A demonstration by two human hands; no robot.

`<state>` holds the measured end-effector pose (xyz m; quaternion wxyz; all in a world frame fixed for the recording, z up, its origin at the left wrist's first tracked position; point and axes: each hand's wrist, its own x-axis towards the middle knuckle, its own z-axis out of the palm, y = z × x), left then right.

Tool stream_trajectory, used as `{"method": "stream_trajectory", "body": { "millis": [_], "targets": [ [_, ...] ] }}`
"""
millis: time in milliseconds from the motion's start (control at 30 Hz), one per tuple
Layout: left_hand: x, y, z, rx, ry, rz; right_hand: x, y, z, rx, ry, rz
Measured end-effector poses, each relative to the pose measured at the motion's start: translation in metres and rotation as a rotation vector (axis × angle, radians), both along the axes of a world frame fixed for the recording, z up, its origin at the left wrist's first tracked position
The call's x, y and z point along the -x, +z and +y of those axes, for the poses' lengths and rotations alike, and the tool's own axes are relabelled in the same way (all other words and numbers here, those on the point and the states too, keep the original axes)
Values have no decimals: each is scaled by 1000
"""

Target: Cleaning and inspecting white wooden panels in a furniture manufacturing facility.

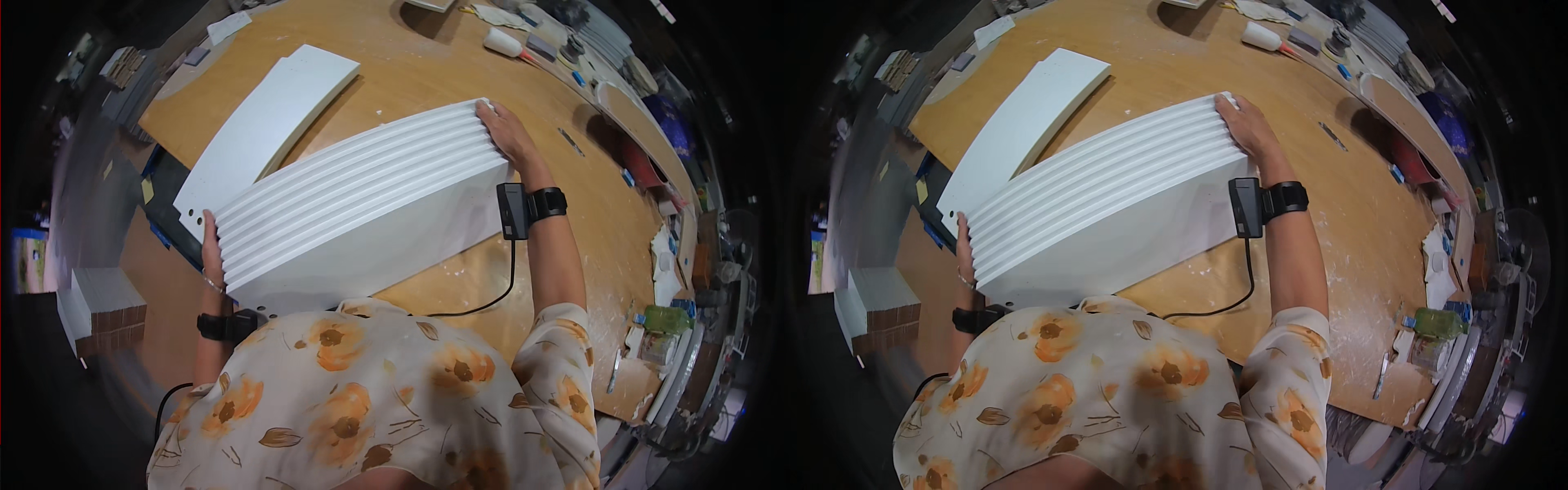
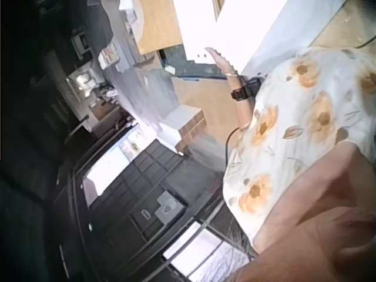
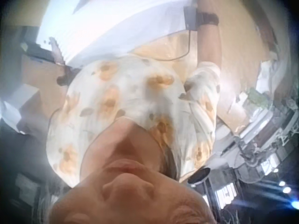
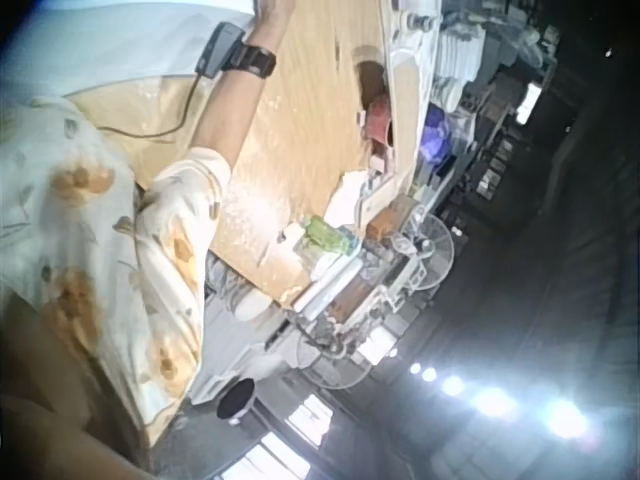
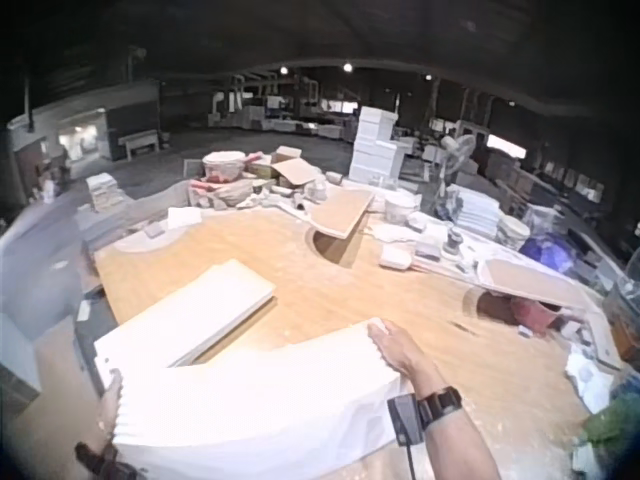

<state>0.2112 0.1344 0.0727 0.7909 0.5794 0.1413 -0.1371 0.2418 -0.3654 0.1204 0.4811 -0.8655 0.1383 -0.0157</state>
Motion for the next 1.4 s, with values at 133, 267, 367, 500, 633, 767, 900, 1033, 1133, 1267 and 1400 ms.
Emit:
{"method": "stream_trajectory", "body": {
  "millis": [133,267,367,500,633,767,900,1033,1133,1267,1400],
  "targets": [
    [-5,-5,0,-93,48,-55,-3,0,10,5,-41,-4],
    [0,10,-10,-95,62,-35,-1,13,17,-24,-62,10],
    [12,18,-14,-279,107,-99,4,13,15,-37,-58,-26],
    [52,25,16,-123,-178,-94,42,24,-2,274,7,-181],
    [32,64,16,-508,-658,-338,84,42,50,680,102,-316],
    [-23,57,39,-897,56,-390,107,42,70,759,250,-286],
    [-91,-11,108,-1279,235,-325,100,47,77,725,253,-257],
    [-104,-15,86,-1251,25,-138,90,37,68,749,221,-290],
    [-110,-32,120,-1652,61,-335,73,58,81,745,257,-217],
    [-113,-11,73,-1789,-3,-551,30,39,75,687,231,-251],
    [-80,30,4,-911,-301,-667,3,13,71,745,162,-328]
  ]
}}
